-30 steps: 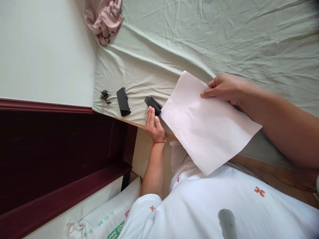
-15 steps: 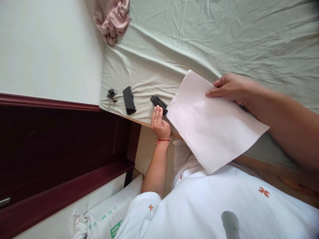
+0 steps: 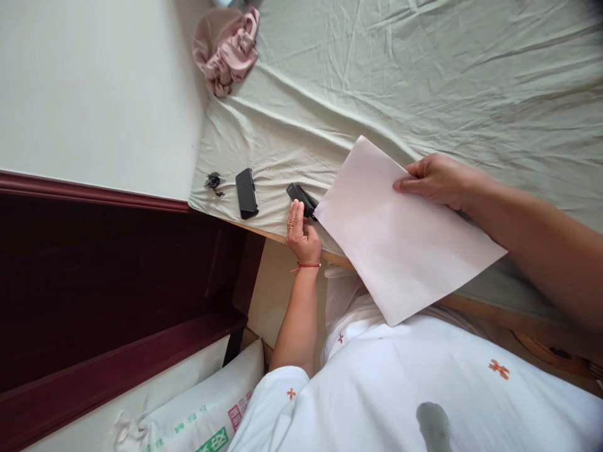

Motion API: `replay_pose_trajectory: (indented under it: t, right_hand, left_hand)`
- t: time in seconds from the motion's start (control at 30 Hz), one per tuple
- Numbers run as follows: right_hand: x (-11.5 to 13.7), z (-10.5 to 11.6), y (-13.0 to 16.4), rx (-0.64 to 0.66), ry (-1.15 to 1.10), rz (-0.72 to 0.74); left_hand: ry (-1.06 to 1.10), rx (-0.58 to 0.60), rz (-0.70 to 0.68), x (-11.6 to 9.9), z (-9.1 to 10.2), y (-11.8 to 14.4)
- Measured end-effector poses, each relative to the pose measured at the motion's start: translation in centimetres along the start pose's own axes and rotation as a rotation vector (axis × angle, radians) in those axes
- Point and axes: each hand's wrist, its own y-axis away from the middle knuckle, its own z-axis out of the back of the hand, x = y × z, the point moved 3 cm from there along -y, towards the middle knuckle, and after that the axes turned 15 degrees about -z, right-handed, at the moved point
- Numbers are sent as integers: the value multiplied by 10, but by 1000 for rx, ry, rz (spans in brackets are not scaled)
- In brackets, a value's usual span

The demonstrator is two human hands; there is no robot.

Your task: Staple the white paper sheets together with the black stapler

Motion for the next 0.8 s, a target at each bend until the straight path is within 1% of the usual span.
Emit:
replay_pose_trajectory:
  t: [0.1,0.17,0.2,0.3,0.33,0.37,0.4,0.5,0.57,0.67,0.73,0.8]
  right_hand:
    - [-9,4,18,12,-96,7]
    - [-17,9,25,2,-170,-3]
    - [-20,11,28,-5,-200,-5]
    - [-25,15,30,-21,-257,9]
    - [-26,16,30,-24,-270,17]
    - [-26,16,30,-29,-284,25]
    - [-25,16,30,-33,-299,30]
    - [-22,15,33,-41,-348,37]
    - [-20,14,34,-29,-361,36]
    - [-20,11,33,5,-342,42]
    - [-21,11,32,2,-316,47]
    - [-22,13,29,-39,-287,60]
  left_hand:
    - [-65,-31,-39,-4,3,-1]
    - [-103,-95,-43,-10,8,-2]
    - [-105,-147,-37,-14,11,-2]
    - [-14,-311,33,-33,21,5]
    - [56,-330,81,-40,22,8]
    - [156,-318,146,-48,21,12]
    - [278,-281,205,-55,18,15]
    - [645,-110,346,-77,5,20]
    - [807,-26,420,-87,-4,21]
    - [903,40,471,-92,-11,16]
    - [894,23,480,-92,-14,12]
    - [860,-36,483,-90,-16,6]
